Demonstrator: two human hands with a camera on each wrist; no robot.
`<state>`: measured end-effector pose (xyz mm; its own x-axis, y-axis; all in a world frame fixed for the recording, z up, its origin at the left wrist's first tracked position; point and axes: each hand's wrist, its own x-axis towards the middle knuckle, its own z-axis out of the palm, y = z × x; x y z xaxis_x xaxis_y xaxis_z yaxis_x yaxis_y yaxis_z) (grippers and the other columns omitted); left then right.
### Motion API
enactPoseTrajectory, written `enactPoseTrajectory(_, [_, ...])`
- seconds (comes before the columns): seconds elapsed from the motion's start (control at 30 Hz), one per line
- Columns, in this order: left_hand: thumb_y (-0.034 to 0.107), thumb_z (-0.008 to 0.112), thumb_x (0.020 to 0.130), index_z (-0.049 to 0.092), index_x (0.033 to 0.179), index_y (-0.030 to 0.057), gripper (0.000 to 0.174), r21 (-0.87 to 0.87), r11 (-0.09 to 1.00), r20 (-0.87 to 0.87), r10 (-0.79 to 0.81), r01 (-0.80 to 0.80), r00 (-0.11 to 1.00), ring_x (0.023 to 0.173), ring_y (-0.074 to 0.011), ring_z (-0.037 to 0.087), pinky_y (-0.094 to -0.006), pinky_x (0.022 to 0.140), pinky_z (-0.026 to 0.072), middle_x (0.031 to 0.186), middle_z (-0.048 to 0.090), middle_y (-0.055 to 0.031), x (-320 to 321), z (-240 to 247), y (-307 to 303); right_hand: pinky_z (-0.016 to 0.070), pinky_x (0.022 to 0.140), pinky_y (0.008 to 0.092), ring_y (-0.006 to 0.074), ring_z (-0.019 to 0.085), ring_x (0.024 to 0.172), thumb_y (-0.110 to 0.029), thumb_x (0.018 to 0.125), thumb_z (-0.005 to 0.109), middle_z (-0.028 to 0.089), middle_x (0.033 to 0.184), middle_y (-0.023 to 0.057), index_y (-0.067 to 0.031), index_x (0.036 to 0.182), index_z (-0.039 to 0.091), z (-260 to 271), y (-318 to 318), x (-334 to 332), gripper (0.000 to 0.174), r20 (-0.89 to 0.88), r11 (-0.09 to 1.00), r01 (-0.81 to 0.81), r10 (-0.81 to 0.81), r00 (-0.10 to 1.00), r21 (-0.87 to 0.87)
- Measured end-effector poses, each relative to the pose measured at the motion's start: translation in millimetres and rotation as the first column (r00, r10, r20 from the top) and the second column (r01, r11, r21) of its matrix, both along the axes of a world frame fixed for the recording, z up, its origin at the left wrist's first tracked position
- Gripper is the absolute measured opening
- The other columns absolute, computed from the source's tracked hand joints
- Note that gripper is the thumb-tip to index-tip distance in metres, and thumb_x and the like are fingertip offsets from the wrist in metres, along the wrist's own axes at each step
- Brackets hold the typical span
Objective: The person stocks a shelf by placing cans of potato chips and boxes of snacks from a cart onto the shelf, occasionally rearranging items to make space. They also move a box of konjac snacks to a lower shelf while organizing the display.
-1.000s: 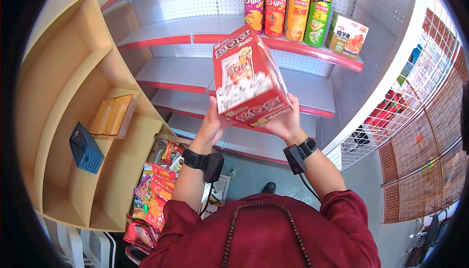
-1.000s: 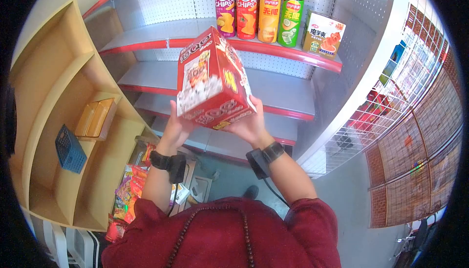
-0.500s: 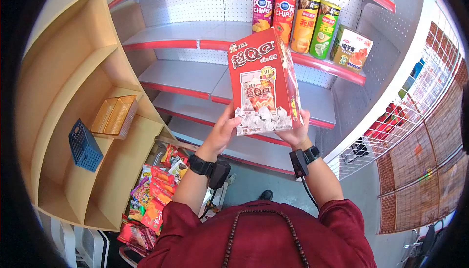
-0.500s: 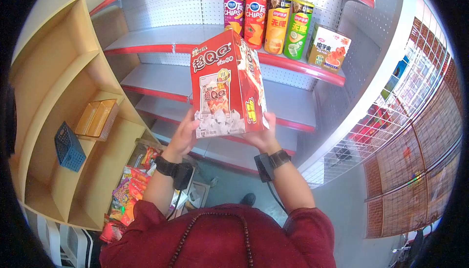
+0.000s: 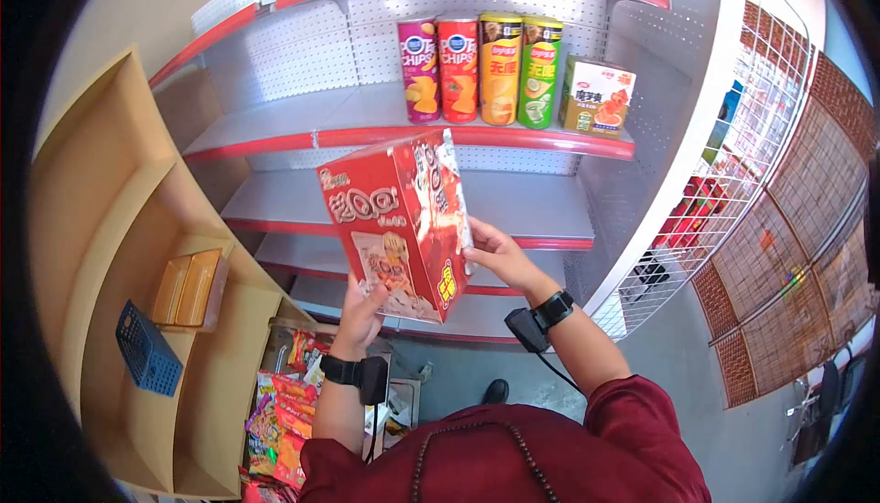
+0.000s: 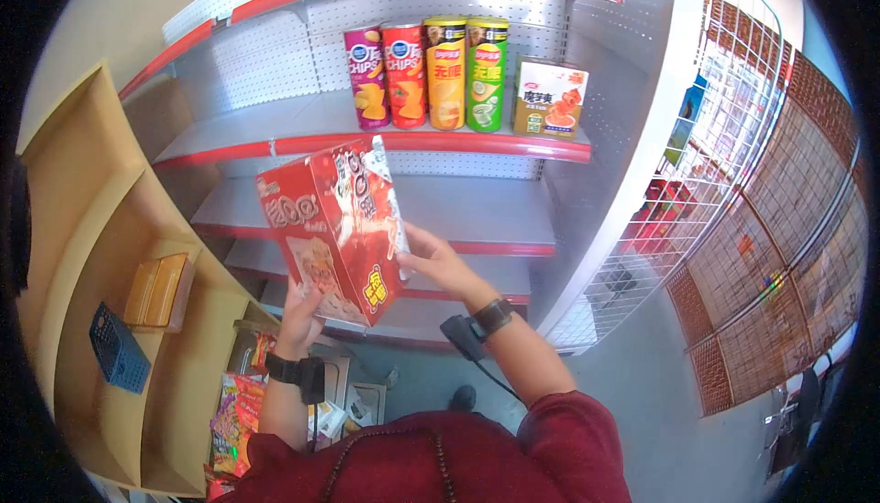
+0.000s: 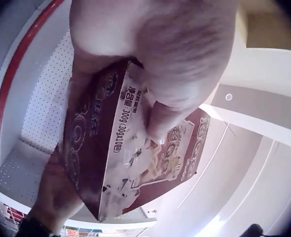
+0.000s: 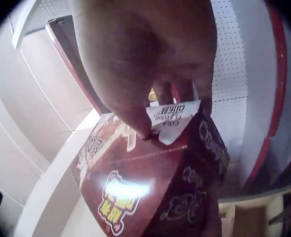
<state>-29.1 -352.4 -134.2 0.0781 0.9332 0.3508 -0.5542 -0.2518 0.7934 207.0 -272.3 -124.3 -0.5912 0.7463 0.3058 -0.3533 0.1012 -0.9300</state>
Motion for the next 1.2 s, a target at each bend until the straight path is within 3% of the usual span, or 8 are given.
enactPoseTrajectory(0.13, [0.01,0.066,0.079,0.02,0.136,0.0077,0.074,0.045,0.997,-0.015,0.07,-0.069,0.997,0.119,-0.0236,0.042,-0.0387,0.099,0.0337,0.131,0.039,-0.0101,6,-7,2,0.0213,0.106,0.0345,0.0179,0.024,0.13,-0.03,0.076,0.07,0.022,0.143,0.0089,-0.0032,0.141,0.002,5,-3,-12,0.098,-0.064,0.997,-0.001,0.006,0.998,0.076])
enactPoseTrajectory(0.23, [0.009,0.071,0.075,0.027,0.131,0.0044,0.071,0.035,0.992,-0.082,0.121,-0.119,0.989,0.113,-0.0212,0.047,-0.0371,0.097,0.037,0.125,0.045,-0.0108,7,-14,3,0.0089,0.109,0.0369,0.0281,0.001,0.135,-0.034,0.046,0.087,-0.001,0.145,0.0244,0.0004,0.135,-0.021,3,-8,-13,0.144,0.19,0.917,0.113,-0.198,0.962,0.382])
enactPoseTrajectory(0.33, [0.009,0.075,0.07,0.035,0.124,0.0015,0.067,0.014,0.985,-0.149,0.172,-0.172,0.974,0.105,-0.0185,0.052,-0.035,0.093,0.0402,0.118,0.051,-0.0099,6,-15,8,0.0142,0.108,0.0391,0.0247,0.005,0.135,-0.042,0.046,0.086,-0.004,0.146,0.019,-0.0045,0.134,-0.025,-1,-9,-9,0.147,0.286,0.839,0.103,-0.294,0.912,0.535])
enactPoseTrajectory(0.6, [-0.001,0.077,0.06,0.038,0.127,0.0076,0.078,-0.026,0.998,-0.128,0.06,-0.064,0.99,0.111,-0.0193,0.048,-0.0345,0.093,0.0401,0.12,0.052,-0.0063,-22,-17,38,0.0099,0.11,0.0415,0.0236,0.001,0.136,-0.02,0.053,0.084,-0.006,0.147,0.016,-0.009,0.136,-0.024,10,6,-6,0.136,0.306,0.889,0.001,-0.158,0.939,0.458])
enactPoseTrajectory(0.67, [-0.001,0.078,0.059,0.033,0.131,0.0071,0.085,-0.107,0.984,-0.465,-0.174,0.14,0.868,0.113,-0.0211,0.047,-0.0371,0.095,0.0384,0.123,0.049,-0.0066,-38,-8,48,0.0094,0.11,0.0409,0.023,0.002,0.136,-0.019,0.053,0.083,-0.007,0.147,0.0151,-0.0093,0.137,-0.022,14,18,-6,0.135,0.348,0.887,-0.047,-0.131,0.928,0.46])
enactPoseTrajectory(0.73, [-0.001,0.078,0.058,0.033,0.131,0.0073,0.086,-0.136,0.98,-0.432,-0.19,0.145,0.881,0.113,-0.0222,0.046,-0.0382,0.096,0.0368,0.124,0.048,-0.0069,-37,-4,58,0.0097,0.11,0.0404,0.0228,0.001,0.136,-0.02,0.054,0.083,-0.006,0.147,0.0143,-0.0095,0.137,-0.021,16,30,-9,0.134,0.341,0.898,-0.088,-0.071,0.937,0.43])
enactPoseTrajectory(0.97, [0.017,0.075,0.061,0.034,0.128,0.0025,0.08,0.017,0.999,-0.031,0.051,-0.05,0.998,0.109,-0.027,0.051,-0.0393,0.093,0.041,0.12,0.051,-0.0134,-33,-2,113,0.0161,0.108,0.0421,0.0284,0.003,0.137,-0.028,0.06,0.08,-0.001,0.147,0.0177,-0.0121,0.142,0.008,47,84,-21,0.111,0.209,0.868,-0.01,-0.108,0.972,0.496])
enactPoseTrajectory(1.2, [0.012,0.064,0.075,0.028,0.131,0.0047,0.067,0.19,0.835,0.17,0.49,-0.516,0.855,0.117,-0.0253,0.045,-0.0396,0.096,0.0392,0.128,0.042,-0.0134,-71,56,185,0.0272,0.103,0.0437,0.0262,0.022,0.132,-0.014,0.068,0.076,0.013,0.146,0.0087,-0.0102,0.141,0.015,34,123,0,0.095,0.226,0.92,-0.039,-0.054,0.973,0.389])
